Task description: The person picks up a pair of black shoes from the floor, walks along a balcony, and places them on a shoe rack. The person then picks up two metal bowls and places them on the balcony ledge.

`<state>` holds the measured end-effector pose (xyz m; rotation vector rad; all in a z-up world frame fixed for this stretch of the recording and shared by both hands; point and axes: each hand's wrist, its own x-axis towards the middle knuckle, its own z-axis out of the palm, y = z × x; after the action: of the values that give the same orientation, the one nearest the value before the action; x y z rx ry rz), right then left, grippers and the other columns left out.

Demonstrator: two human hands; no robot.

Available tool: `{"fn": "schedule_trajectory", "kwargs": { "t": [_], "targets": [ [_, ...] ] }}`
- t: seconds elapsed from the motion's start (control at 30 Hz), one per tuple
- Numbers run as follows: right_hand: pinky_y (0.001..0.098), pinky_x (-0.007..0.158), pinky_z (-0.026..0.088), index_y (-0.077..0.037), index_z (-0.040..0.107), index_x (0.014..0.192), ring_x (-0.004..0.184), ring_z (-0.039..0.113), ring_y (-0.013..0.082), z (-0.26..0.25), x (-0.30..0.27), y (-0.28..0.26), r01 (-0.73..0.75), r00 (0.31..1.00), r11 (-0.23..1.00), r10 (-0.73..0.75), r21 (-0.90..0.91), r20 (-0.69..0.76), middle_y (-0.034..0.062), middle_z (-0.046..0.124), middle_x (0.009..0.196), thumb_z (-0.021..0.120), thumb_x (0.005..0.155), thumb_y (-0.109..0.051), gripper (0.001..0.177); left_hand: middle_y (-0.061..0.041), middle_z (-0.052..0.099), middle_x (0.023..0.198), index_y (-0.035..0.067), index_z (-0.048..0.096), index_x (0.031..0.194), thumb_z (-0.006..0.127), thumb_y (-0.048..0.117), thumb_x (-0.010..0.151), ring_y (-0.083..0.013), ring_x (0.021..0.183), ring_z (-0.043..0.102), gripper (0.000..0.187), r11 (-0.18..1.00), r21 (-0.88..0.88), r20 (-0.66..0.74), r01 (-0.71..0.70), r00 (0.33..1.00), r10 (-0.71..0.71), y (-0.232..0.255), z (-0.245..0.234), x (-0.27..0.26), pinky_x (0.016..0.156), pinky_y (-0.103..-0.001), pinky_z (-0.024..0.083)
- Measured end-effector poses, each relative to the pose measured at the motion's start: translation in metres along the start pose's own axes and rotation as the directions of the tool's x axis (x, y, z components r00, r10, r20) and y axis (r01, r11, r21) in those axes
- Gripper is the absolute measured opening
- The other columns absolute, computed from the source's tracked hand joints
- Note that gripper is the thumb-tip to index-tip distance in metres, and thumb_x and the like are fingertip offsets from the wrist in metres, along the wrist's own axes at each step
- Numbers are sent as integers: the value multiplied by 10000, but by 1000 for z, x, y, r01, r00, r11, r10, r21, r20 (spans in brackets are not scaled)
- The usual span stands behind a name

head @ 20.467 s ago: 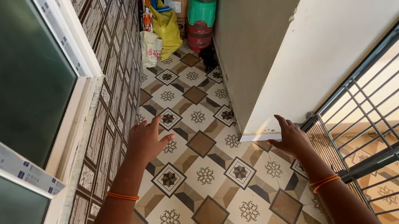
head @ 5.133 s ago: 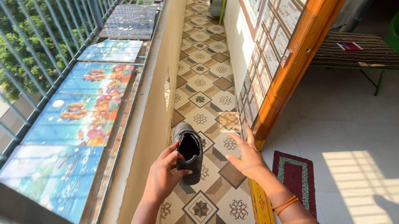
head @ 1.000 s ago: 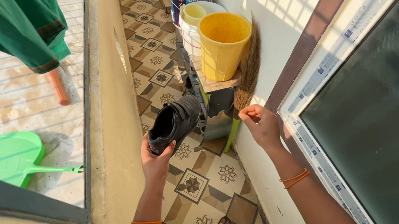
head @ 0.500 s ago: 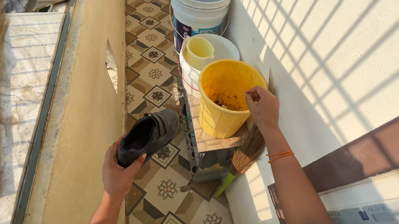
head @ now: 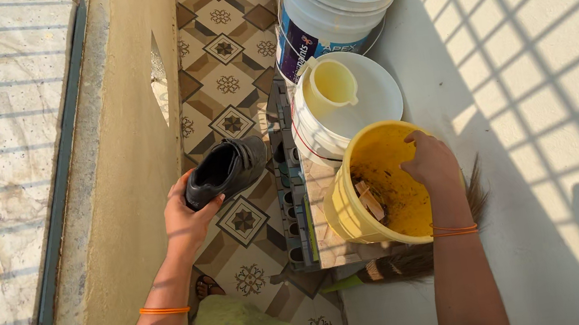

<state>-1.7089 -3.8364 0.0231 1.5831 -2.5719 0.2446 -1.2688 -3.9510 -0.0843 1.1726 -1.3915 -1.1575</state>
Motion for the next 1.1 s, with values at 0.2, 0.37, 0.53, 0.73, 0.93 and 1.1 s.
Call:
{"fn": "schedule_trajectory", "kwargs": {
  "t": [0.2,0.37,0.53,0.73,0.93,1.1],
  "targets": [
    [345,696,581,-106,703,1213,823,724,213,-15,32,-143,-137,989,733,61,666,136,45,763,1042,748,880,-238,361,-110,625,1160,92,627,1308,888,71,655,-293,1082,642,703,973,222,113,-59,993,34,-9,12,112,962,-387,524],
    [301,688,567,-66,657,1276,737,696,148,47,52,-272,-108,943,608,-189,787,275,111,658,1189,762,870,-189,437,-124,624,1137,124,651,1297,875,65,639,-344,1056,636,697,954,282,212,-105,976,44,-21,28,158,925,-427,536],
    [368,670,549,23,641,1136,664,636,263,130,88,-336,-210,885,669,-181,713,430,167,672,924,802,895,-289,426,-131,646,1146,153,666,1318,879,40,615,-394,1073,589,743,877,466,288,-120,957,-22,-56,37,191,940,-465,500],
    [394,682,563,41,670,1097,766,732,315,249,128,-366,-260,825,629,-250,733,508,194,725,865,797,865,-284,419,-154,603,1263,110,565,1369,920,74,570,-404,1171,561,875,858,511,256,-51,962,-96,-134,24,229,953,-505,498],
    [461,784,542,83,591,1218,985,665,405,425,168,-373,-166,825,730,-265,663,498,291,652,1152,823,854,-220,526,-125,537,1383,122,489,1427,844,207,803,-352,1305,526,723,648,713,199,267,809,-553,-227,25,281,1032,-483,504],
    [470,723,511,45,579,1028,838,613,357,561,176,-343,-244,650,899,-126,363,749,202,576,993,764,944,-235,346,-122,560,1377,119,578,1351,784,201,874,-349,1299,533,526,678,642,198,358,777,-598,-313,60,311,1032,-496,497]
  ]
}}
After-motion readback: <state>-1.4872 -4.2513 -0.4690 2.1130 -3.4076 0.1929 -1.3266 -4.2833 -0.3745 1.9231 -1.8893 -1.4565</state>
